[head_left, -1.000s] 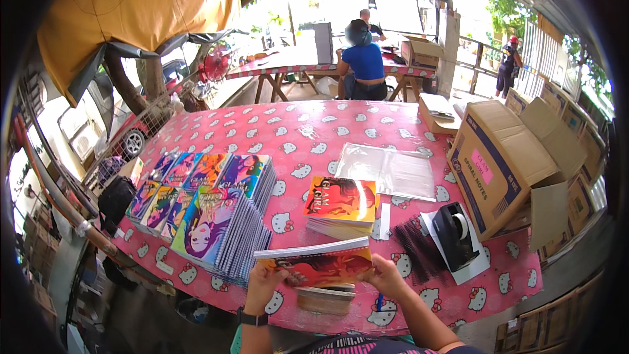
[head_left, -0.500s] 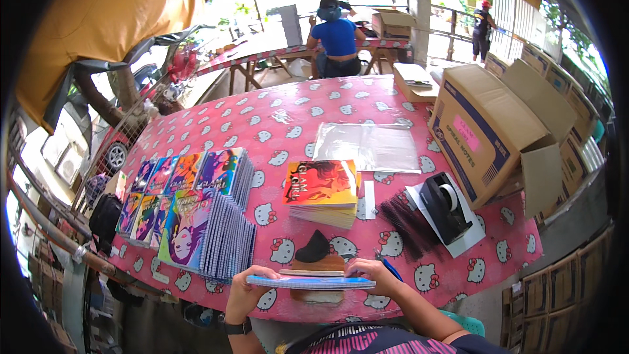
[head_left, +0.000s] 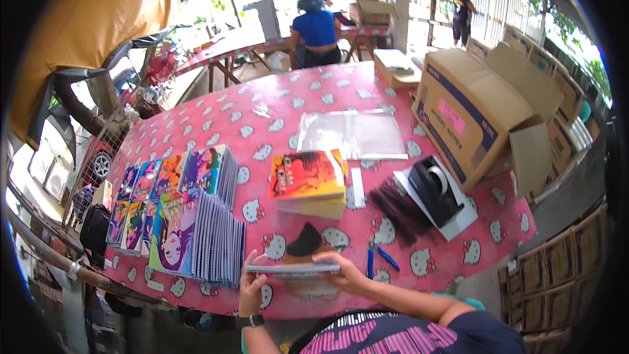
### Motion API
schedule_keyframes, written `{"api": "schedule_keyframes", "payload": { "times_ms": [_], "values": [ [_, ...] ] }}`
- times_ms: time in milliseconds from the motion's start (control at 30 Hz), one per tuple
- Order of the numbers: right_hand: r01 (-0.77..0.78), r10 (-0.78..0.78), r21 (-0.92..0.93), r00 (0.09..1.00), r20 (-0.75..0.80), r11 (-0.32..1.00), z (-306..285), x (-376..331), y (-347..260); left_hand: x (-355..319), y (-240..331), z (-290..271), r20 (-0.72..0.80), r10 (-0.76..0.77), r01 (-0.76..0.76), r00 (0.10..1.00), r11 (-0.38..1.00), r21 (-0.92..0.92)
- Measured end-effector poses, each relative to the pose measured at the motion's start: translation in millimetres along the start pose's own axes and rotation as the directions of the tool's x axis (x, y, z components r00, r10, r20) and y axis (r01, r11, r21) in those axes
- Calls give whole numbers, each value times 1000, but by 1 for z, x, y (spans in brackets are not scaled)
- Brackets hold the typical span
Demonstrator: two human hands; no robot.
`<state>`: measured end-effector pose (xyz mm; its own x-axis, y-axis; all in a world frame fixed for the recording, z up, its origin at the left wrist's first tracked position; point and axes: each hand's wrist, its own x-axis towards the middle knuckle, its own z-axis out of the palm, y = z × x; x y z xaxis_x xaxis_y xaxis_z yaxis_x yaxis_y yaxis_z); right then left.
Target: The person is assembling spiral notebooks by sliding covers onto the coils, using a black hand tool for alignment, and crimping the wire ends with pliers before stacking the finished items.
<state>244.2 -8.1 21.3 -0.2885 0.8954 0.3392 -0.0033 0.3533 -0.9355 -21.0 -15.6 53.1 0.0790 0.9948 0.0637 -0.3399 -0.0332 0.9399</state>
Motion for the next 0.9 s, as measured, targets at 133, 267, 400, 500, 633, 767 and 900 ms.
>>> {"api": "schedule_keyframes", "payload": {
  "times_ms": [133,267,400,500,633,767,900],
  "values": [
    [59,-52,81,995,-88,995,29,27,6,9,-22,-3,-335,252,-250,908,967,49],
    [-155,184,404,982,-33,902,22,25,-13,14,-25,-7,-492,187,-137,850,981,136],
    [-69,83,115,989,-121,991,-5,31,-20,19,-21,11,-587,210,-139,782,977,164],
    [-196,48,-383,931,-362,903,-80,40,-21,23,-30,11,-549,264,-216,793,965,151],
    [-429,-95,-868,881,-463,251,-157,14,32,30,-39,8,-581,232,-223,780,971,88],
    [-515,145,-744,850,-506,426,-164,8,37,33,-54,-15,-500,248,-253,830,966,60],
    [-439,8,-756,867,-499,486,-170,19,29,38,-38,-2,-517,311,-233,797,949,212]
  ]
}}
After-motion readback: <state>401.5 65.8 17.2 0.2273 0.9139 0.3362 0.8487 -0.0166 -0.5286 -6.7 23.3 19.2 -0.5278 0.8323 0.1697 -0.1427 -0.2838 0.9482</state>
